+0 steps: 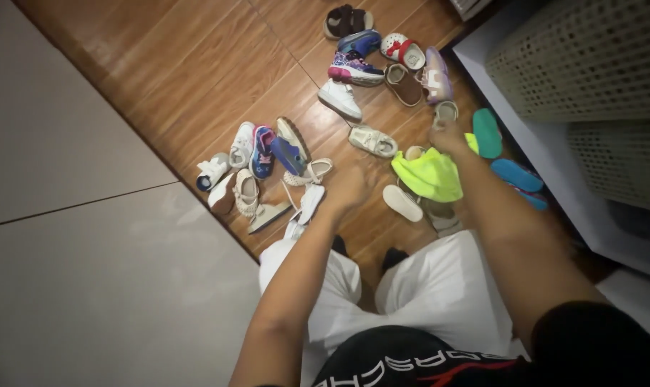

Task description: Cleaning and organizing various pairs of children's shoes into a storage cabinet.

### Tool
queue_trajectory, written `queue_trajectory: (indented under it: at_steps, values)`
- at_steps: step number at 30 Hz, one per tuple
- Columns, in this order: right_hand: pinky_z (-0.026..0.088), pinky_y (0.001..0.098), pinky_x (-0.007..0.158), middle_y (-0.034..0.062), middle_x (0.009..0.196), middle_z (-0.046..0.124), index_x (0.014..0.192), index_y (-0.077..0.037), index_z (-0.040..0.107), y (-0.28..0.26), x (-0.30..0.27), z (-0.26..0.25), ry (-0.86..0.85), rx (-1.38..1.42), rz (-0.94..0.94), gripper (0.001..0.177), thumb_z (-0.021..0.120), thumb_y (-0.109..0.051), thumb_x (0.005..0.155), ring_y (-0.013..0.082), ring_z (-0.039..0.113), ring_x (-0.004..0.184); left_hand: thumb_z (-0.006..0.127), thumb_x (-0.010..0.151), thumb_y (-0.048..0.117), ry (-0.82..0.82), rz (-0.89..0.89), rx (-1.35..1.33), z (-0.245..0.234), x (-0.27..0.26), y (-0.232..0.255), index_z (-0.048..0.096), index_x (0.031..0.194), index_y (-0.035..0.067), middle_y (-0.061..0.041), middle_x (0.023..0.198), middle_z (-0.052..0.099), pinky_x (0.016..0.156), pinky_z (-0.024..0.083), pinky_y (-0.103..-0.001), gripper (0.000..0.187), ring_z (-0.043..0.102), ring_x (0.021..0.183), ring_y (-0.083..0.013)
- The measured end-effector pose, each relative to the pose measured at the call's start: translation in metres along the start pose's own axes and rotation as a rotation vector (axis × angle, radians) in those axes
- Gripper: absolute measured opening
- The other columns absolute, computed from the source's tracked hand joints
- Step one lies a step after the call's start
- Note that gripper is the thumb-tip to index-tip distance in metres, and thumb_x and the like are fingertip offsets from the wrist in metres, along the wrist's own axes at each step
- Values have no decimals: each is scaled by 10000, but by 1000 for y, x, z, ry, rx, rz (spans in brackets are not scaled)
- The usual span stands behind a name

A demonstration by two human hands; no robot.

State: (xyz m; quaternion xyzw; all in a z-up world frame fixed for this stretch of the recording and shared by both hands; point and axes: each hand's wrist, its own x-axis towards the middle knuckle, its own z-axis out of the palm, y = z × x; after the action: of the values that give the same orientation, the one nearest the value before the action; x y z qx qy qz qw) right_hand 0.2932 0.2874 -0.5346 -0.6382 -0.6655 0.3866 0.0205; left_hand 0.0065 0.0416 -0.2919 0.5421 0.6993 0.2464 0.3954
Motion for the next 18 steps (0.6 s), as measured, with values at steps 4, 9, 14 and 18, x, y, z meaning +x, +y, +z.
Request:
queue_trajectory:
  at_steps: [4, 9, 14, 18]
  values:
    - [514, 422, 982, 221, 1256, 691, 1370, -15, 607, -48, 30, -39, 189, -75, 45, 671, 776, -411, 855, 350, 676, 1130, 705, 885, 370, 36, 80, 136, -1, 12, 9, 639, 1264, 113, -245, 1125, 684, 862, 520, -530, 463, 658, 1002, -442]
    - [496, 446, 1010, 225, 1318, 649, 1379, -48, 578, -102, 20, -43, 312, -126, 96, 723, 819, -424, 811, 383, 638, 1193, 696, 910, 284, 214, 231, 164, -29, -13, 17, 599, 1380, 68, -187, 1210, 679, 866, 529, -512, 527, 651, 1041, -390]
    - [449, 498, 1023, 217, 1340, 633, 1415, -131, 565, -120, 6, -36, 381, -212, 58, 733, 807, -448, 800, 399, 599, 1233, 751, 830, 324, 248, 164, 319, -23, -27, 27, 597, 1343, 77, -170, 1136, 694, 771, 513, -522, 590, 678, 954, -352]
    - [426, 565, 963, 256, 1349, 585, 1398, -76, 557, -82, 58, -20, 550, -360, 57, 869, 866, -489, 699, 447, 551, 1222, 751, 845, 340, 308, 251, 240, 9, -22, 16, 572, 1369, 60, -167, 1124, 689, 818, 533, -505, 621, 698, 999, -339]
